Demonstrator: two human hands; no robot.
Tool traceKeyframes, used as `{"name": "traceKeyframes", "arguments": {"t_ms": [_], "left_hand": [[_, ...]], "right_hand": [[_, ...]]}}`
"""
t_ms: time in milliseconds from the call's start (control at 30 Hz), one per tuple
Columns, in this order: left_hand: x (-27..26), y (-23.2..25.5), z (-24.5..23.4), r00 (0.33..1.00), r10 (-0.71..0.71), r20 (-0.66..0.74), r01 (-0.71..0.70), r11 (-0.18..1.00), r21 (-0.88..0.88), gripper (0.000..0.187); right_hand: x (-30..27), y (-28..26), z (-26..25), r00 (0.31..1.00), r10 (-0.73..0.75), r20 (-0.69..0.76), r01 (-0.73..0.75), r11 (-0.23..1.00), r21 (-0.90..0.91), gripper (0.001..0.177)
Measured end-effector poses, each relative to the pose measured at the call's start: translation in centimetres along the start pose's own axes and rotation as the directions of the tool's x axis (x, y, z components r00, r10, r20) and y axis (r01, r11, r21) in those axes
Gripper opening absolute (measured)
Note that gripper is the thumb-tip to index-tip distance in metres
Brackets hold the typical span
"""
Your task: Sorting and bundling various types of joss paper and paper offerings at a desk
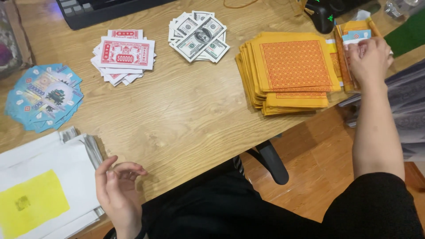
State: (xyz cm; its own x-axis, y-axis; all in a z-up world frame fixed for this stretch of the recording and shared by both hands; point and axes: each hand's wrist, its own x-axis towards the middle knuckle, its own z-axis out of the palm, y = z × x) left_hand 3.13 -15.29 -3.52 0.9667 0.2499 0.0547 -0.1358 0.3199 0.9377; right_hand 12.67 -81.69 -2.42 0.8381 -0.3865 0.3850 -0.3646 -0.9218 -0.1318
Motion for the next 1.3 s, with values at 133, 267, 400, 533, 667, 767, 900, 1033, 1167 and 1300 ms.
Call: {"name": "traceKeyframes", "arguments": {"t_ms": [133, 267, 400, 533, 667, 767, 900, 1033, 1167, 1300], "left_hand": [[0.0, 0.1, 0.1, 0.999, 0.017, 0.028, -0.018, 0.999, 0.050, 0.026], [0.6, -0.2, 1.1, 0.998, 0.014, 0.059, -0.018, 0.997, 0.073, 0.023], [0.9, -2.4, 1.5, 0.985, -0.126, 0.117, 0.141, 0.982, -0.123, 0.025], [0.7, -2.7, 2.5, 0.973, -0.204, 0.112, 0.205, 0.979, 0.004, 0.027], [1.0, -2.4, 2.4, 0.958, -0.205, 0.199, 0.186, 0.976, 0.112, 0.026], [1.0, -3.0, 2.4, 0.947, -0.244, 0.211, 0.212, 0.964, 0.161, 0.023], [0.9, -2.6, 2.9, 0.939, -0.283, 0.194, 0.221, 0.932, 0.286, 0.020], [0.6, -3.5, 2.6, 0.947, -0.234, 0.220, 0.169, 0.946, 0.276, 0.018], [0.4, -3.5, 2.8, 0.950, -0.220, 0.222, 0.162, 0.954, 0.252, 0.018], [0.4, -2.6, 3.2, 0.951, -0.207, 0.231, 0.136, 0.948, 0.289, 0.017]], "right_hand": [[2.6, -0.7, 0.5, 0.998, 0.030, 0.058, -0.025, 0.995, -0.093, 0.047], [2.6, -7.2, -2.9, 0.911, 0.217, 0.350, -0.193, 0.976, -0.103, 0.061], [2.3, -7.7, -1.6, 0.856, 0.281, 0.435, -0.253, 0.960, -0.121, 0.062], [2.3, -10.5, -4.4, 0.823, 0.313, 0.474, -0.266, 0.950, -0.165, 0.067], [1.8, -11.6, -8.1, 0.794, 0.329, 0.510, -0.381, 0.924, -0.003, 0.066], [0.0, -10.2, -9.2, 0.887, 0.116, 0.447, -0.171, 0.982, 0.084, 0.061], [-4.0, -19.1, -13.3, 0.710, -0.187, 0.679, -0.009, 0.961, 0.275, 0.072], [-4.3, -17.5, -10.5, 0.669, -0.300, 0.680, 0.201, 0.954, 0.223, 0.075], [-3.8, -16.5, -9.6, 0.659, -0.356, 0.662, 0.284, 0.933, 0.220, 0.057], [-4.3, -14.7, -8.5, 0.713, -0.503, 0.488, 0.440, 0.863, 0.247, 0.037]]}}
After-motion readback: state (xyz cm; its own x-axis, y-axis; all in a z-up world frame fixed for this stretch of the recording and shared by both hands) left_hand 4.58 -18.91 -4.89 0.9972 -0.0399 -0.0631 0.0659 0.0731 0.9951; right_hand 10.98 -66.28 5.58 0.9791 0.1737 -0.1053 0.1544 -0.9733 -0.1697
